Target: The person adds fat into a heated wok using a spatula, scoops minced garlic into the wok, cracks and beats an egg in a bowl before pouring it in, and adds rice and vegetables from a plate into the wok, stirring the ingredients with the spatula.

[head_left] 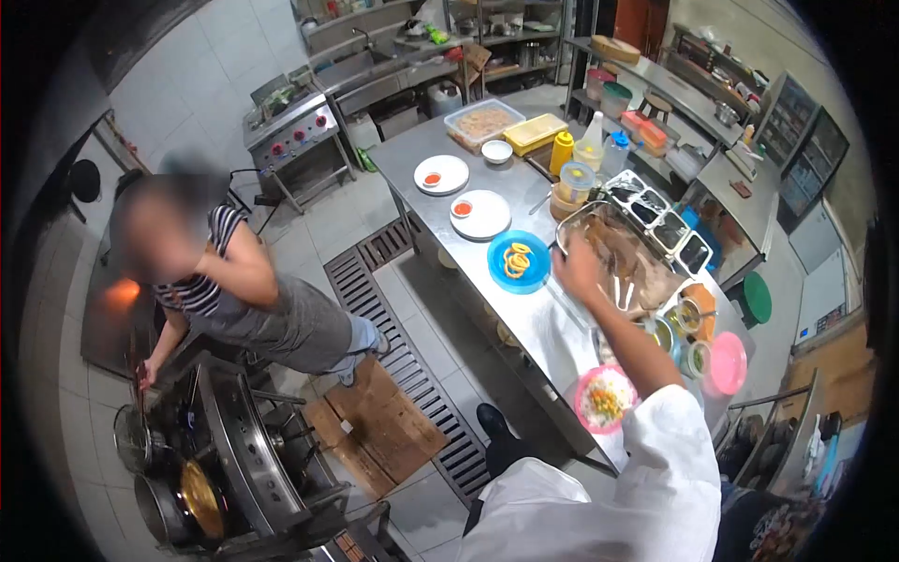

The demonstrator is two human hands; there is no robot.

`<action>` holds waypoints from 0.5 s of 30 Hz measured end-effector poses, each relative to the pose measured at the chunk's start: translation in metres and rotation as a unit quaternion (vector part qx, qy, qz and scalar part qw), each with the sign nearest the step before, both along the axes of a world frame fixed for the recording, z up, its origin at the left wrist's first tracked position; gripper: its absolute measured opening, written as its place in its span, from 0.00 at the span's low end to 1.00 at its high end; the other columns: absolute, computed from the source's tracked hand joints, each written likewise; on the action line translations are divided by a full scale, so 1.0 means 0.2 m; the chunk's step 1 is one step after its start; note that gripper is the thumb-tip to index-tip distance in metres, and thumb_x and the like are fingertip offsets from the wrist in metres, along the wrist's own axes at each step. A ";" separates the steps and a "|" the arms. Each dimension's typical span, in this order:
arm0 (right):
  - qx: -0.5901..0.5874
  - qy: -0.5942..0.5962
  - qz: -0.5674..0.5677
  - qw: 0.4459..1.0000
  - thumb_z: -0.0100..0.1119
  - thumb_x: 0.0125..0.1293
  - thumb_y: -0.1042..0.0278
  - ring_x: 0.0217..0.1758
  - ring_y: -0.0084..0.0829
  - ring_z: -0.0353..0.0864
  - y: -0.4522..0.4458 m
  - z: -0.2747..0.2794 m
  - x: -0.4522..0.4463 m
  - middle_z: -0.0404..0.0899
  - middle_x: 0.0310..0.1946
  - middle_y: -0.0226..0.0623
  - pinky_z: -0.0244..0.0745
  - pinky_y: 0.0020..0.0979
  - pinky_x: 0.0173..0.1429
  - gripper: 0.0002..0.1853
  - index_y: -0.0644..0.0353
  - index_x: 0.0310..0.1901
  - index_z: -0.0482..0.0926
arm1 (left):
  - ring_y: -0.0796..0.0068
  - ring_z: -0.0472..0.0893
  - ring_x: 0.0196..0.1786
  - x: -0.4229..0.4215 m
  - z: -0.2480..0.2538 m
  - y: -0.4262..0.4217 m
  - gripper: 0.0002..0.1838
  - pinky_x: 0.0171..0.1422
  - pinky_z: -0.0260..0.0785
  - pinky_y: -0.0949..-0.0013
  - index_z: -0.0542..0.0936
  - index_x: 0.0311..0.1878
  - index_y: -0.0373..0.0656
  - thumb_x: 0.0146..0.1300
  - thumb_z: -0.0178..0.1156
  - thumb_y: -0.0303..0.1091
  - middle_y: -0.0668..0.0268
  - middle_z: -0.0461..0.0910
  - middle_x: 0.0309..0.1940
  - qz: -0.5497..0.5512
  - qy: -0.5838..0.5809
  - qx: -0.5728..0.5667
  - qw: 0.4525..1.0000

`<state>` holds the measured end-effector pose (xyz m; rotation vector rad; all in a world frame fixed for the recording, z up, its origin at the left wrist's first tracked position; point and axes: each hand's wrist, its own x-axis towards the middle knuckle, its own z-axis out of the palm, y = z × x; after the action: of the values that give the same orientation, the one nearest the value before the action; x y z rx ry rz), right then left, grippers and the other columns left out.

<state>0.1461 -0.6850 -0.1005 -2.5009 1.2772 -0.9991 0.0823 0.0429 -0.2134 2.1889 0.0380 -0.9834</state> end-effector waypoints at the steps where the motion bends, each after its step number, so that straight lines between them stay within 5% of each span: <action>1: -0.061 0.024 -0.041 0.997 0.65 0.63 0.60 0.40 0.55 0.81 -0.21 0.01 0.06 0.80 0.36 0.55 0.76 0.52 0.47 0.20 0.66 0.49 0.72 | 0.59 0.84 0.39 0.08 0.06 -0.11 0.12 0.43 0.76 0.57 0.85 0.48 0.41 0.69 0.57 0.36 0.56 0.85 0.38 0.012 0.007 0.003 1.000; 3: -0.064 0.046 -0.125 0.989 0.69 0.60 0.52 0.53 0.55 0.79 -0.54 0.07 0.16 0.78 0.49 0.57 0.76 0.51 0.54 0.32 0.67 0.57 0.70 | 0.59 0.84 0.38 0.21 0.16 -0.30 0.12 0.43 0.76 0.57 0.85 0.48 0.41 0.70 0.57 0.36 0.56 0.85 0.37 0.034 0.020 0.003 0.999; 7: -0.003 0.069 -0.226 0.972 0.77 0.51 0.48 0.58 0.53 0.78 -0.97 0.14 0.31 0.75 0.54 0.53 0.76 0.48 0.59 0.44 0.65 0.63 0.66 | 0.60 0.83 0.38 0.43 0.31 -0.60 0.12 0.43 0.76 0.58 0.84 0.47 0.40 0.71 0.57 0.36 0.57 0.84 0.37 0.053 0.043 -0.006 0.998; 9: 0.120 0.075 -0.261 0.955 0.83 0.43 0.43 0.64 0.55 0.74 -1.04 0.19 0.38 0.73 0.59 0.54 0.76 0.49 0.64 0.54 0.63 0.66 0.62 | 0.60 0.83 0.38 0.51 0.38 -0.70 0.12 0.43 0.76 0.58 0.84 0.47 0.40 0.72 0.57 0.37 0.57 0.84 0.37 0.059 0.048 -0.012 0.997; 15: 0.127 0.058 -0.255 0.957 0.86 0.39 0.44 0.63 0.56 0.76 -1.16 0.13 0.42 0.72 0.60 0.60 0.78 0.49 0.63 0.58 0.64 0.66 0.60 | 0.61 0.82 0.37 0.74 0.53 -0.94 0.11 0.42 0.75 0.59 0.83 0.46 0.40 0.73 0.57 0.37 0.58 0.84 0.37 0.063 0.059 -0.057 0.995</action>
<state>0.2297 -0.9165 -0.0742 -2.1022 2.0096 -0.7138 0.2308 -0.1449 -0.1071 1.9971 0.1685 -1.0177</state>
